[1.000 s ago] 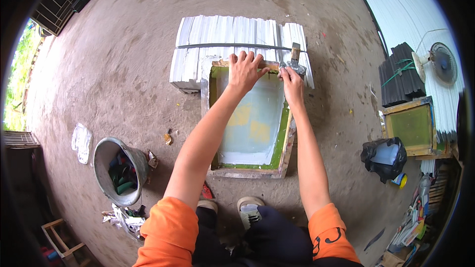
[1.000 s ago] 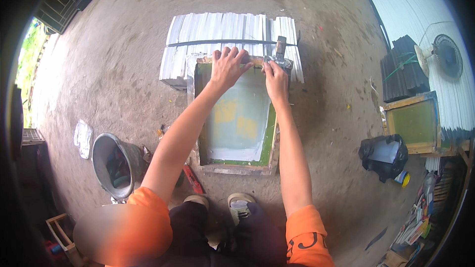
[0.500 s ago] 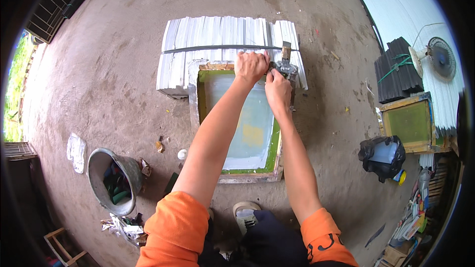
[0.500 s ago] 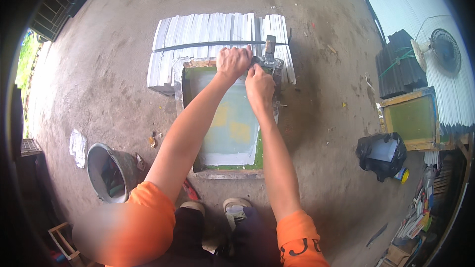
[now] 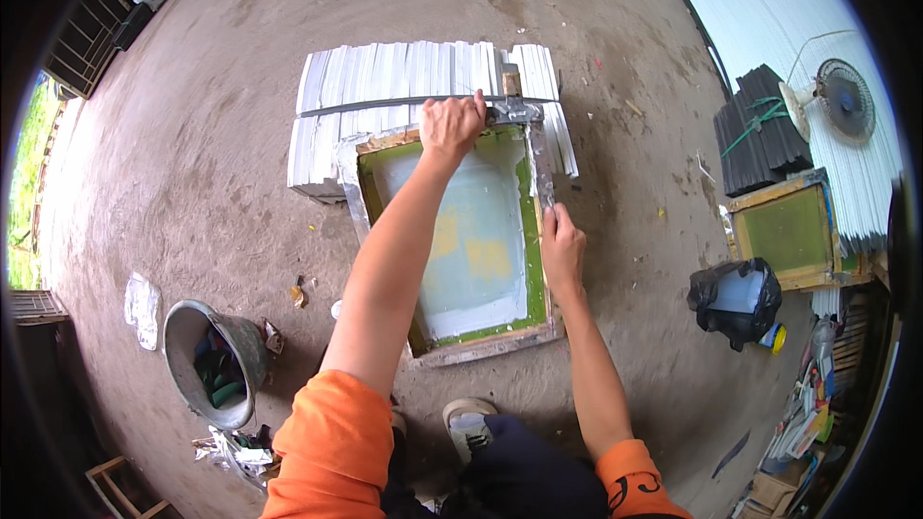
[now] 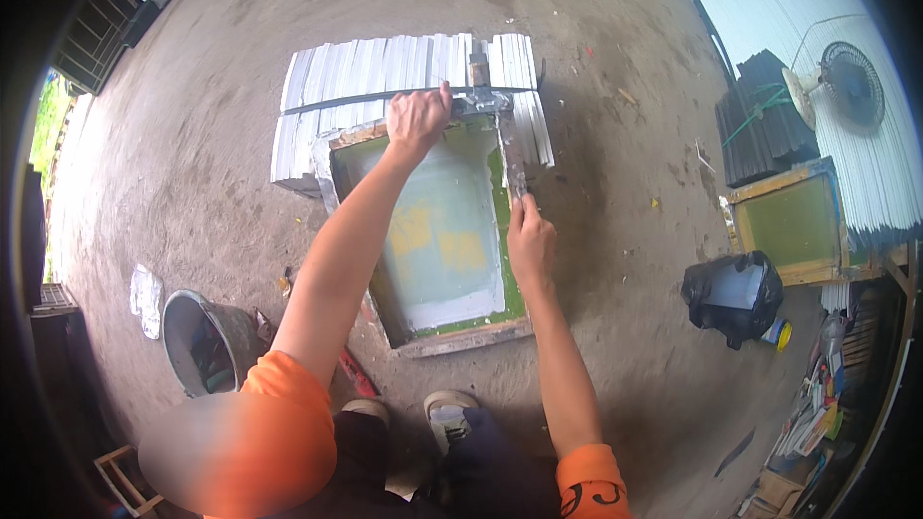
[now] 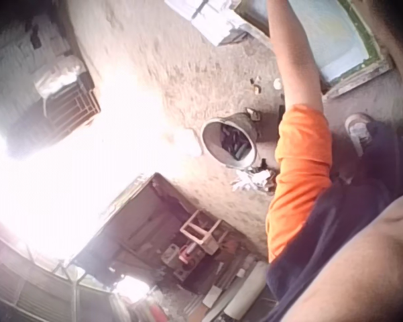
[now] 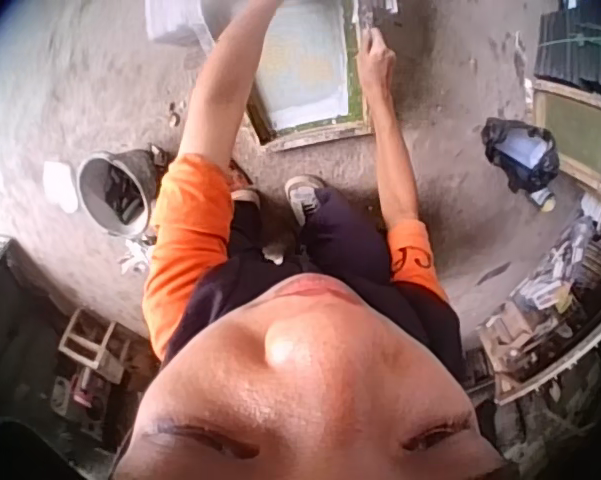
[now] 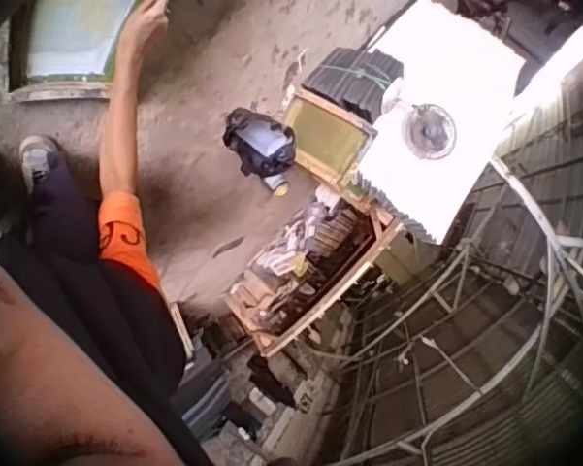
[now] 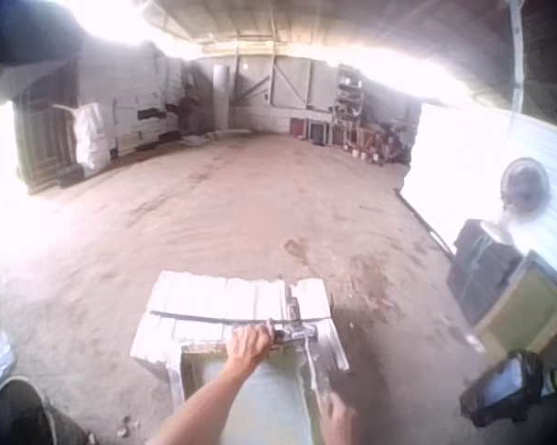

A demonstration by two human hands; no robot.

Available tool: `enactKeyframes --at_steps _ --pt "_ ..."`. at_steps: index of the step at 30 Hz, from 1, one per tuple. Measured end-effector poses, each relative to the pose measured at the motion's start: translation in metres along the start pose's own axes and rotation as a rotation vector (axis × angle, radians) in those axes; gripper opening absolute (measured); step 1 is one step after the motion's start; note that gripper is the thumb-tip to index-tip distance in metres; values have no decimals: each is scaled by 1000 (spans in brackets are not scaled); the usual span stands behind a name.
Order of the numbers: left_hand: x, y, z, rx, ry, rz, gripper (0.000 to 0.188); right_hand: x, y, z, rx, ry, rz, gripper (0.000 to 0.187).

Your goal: The person carries a rectangular screen printing frame to a work area, wipes its surface with a cloth, and then scrapes and peels off dried residue from the frame edges using a small tool. The person discards the removed residue into a nearby bucket.

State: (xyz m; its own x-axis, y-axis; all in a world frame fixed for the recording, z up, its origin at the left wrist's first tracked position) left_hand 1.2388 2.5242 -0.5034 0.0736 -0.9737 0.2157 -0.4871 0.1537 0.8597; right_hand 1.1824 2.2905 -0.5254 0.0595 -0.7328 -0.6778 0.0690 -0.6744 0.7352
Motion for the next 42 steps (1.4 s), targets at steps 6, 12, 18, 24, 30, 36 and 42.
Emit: enactKeyframes --at_steps 6,12,18,24,30,36,42 --pt "3 6 1 17 -59 -9 54 -20 6 -19 27 -2 -30 26" --pt "-2 8 -1 -79 -92 232 31 -19 -1 -23 -33 -9 -179 24" --pt "6 56 34 165 -101 492 26 -26 -2 -18 -288 -49 -567 29" --pt "67 93 126 -145 26 1161 32 -71 -1 47 -493 78 -687 41" --pt "22 139 196 57 382 1030 11 -77 -21 94 -755 -160 -989 39" --pt "5 223 259 -62 150 692 16 -82 6 124 -814 -301 -846 45" --pt "1 224 322 -374 -47 551 46 -89 -5 154 -787 38 -622 46"
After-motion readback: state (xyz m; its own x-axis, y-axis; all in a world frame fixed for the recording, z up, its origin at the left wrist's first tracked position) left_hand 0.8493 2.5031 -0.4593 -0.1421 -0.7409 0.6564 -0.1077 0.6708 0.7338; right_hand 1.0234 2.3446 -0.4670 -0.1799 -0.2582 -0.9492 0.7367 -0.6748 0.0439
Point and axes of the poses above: each hand's wrist, its own z-axis away from the middle knuckle, its own y-axis out of the back of the hand, x = y × z, the point moved 7 cm from there along -z, towards the middle knuckle, and after that the axes turned 14 degrees about -y, right-handed, at the moved point
